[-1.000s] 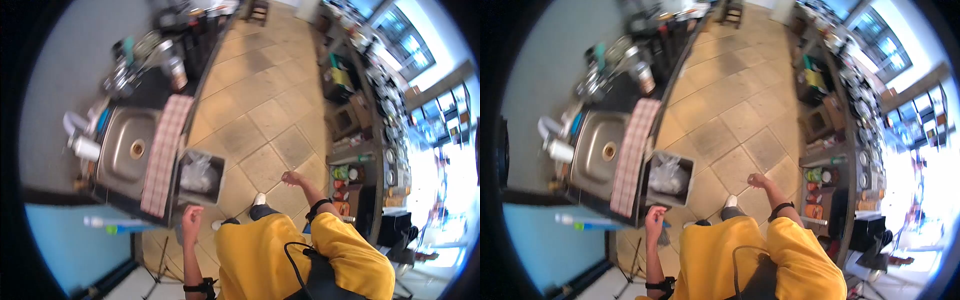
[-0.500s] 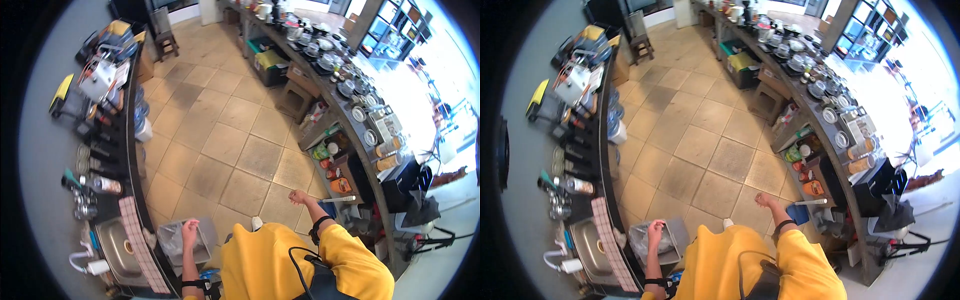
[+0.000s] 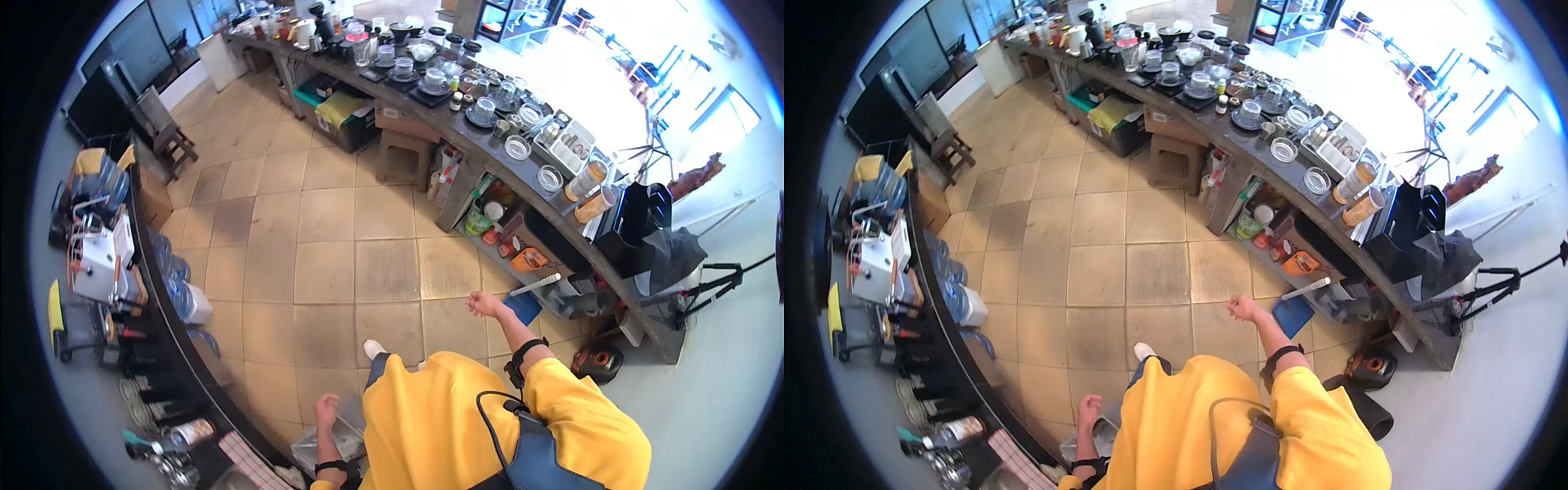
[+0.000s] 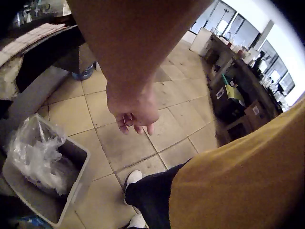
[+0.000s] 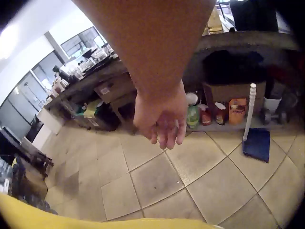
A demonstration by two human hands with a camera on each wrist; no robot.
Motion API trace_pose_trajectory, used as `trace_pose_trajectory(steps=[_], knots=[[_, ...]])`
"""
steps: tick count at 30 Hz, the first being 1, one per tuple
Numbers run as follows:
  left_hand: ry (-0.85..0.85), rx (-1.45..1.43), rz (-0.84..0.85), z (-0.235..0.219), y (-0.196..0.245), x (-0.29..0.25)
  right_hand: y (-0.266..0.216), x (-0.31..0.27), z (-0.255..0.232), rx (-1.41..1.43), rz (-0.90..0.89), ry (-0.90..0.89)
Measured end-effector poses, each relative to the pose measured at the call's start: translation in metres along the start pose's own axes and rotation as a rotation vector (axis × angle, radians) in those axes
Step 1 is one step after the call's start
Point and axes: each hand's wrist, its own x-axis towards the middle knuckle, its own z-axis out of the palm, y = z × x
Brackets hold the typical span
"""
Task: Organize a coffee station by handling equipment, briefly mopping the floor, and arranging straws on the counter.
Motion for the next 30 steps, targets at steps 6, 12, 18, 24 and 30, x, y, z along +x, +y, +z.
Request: trace_pose_trajectory(steps=[6, 12, 18, 24, 30], knots=[[-0.055, -0.028, 0.139, -0.029, 0.024, 0.101, 0.001, 0.019, -0.002, 0.035, 0.047, -0.004], [-0.227, 0.066, 0.132, -0.022, 0.156, 0.2, -0.05, -0.009, -0.018, 0.107, 0.051, 0.207], [-0.381, 0.083, 0.447, 0.028, 0.29, 0.273, -0.019, -0.007, -0.024, 0.236, 0.273, 0.233], [-0.53, 0.24, 0.469, 0.081, 0.403, 0.311, 0.034, 0.045, -0.033, 0.527, 0.331, 0.251], [-0.528, 0.374, 0.537, 0.113, 0.488, 0.378, 0.055, 0.106, -0.107, 0.469, 0.254, 0.406]])
